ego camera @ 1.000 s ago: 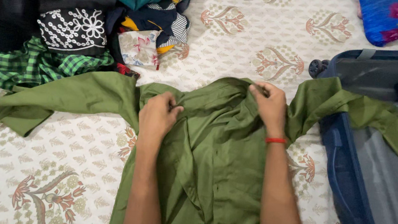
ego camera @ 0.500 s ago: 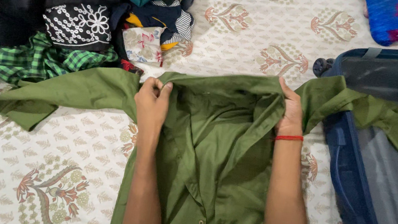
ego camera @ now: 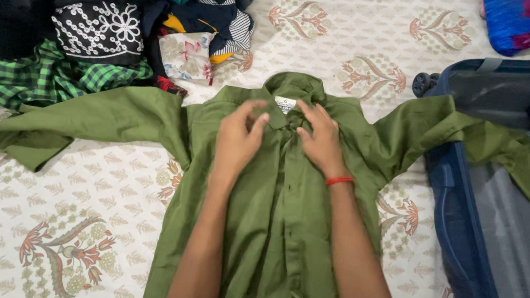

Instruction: The person buttons a green long-sleeved shirt by hand on a bed, folds the sleeves and body of the shirt, and places it into an open suitcase.

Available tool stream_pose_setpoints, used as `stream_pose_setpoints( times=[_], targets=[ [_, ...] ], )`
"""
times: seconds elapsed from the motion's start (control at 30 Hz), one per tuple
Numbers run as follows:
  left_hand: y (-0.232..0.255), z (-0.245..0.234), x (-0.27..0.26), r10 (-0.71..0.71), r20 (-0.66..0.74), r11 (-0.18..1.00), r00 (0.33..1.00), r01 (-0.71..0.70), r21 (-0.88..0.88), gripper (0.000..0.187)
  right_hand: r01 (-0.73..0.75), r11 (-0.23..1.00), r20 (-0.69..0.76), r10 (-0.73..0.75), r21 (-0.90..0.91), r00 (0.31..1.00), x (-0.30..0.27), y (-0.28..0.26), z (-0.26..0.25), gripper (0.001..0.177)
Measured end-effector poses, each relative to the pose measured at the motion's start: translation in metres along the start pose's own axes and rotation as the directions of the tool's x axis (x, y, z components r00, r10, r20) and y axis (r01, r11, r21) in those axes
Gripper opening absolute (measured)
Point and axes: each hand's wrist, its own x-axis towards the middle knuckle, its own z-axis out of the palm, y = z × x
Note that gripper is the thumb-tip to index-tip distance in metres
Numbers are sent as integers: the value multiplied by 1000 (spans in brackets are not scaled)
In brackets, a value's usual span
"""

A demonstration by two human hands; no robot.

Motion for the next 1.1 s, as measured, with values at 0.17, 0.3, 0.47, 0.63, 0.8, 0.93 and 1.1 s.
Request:
stream_pose_setpoints(
  times=[0.17,0.3,0.47,0.63,0.8,0.93,1.1],
  targets=[
    [-2,13,-10,213,-109,959,971,-187,215,72,-11,998,-106,18,68,994,1,-14,-2,72],
    [-4,26,-11,376,-65,826,924,-303,475,77,-64,998,-123,65,11,990,-2,-15,1,74],
    [-18,41,26,298,58,804,953,-283,523,50,-2,990,-82,-9,-142,997,4,17,16,32],
    [-18,36,44,263,74,879,962,-271,393,42,-150,989,-20,150,-14,988,34,48,15,7],
    [-42,37,57,237,18,966,971,-233,-113,87,26,956,57,-44,291,997,34,58,3,87],
    [-59,29,23,408,49,911,912,-403,-84,71,-180,944,193,129,278,973,-15,20,-25,94],
    [-28,0,-81,366,228,833,902,-427,352,68,-104,983,301,53,154,952,-81,-19,-46,78]
  ],
)
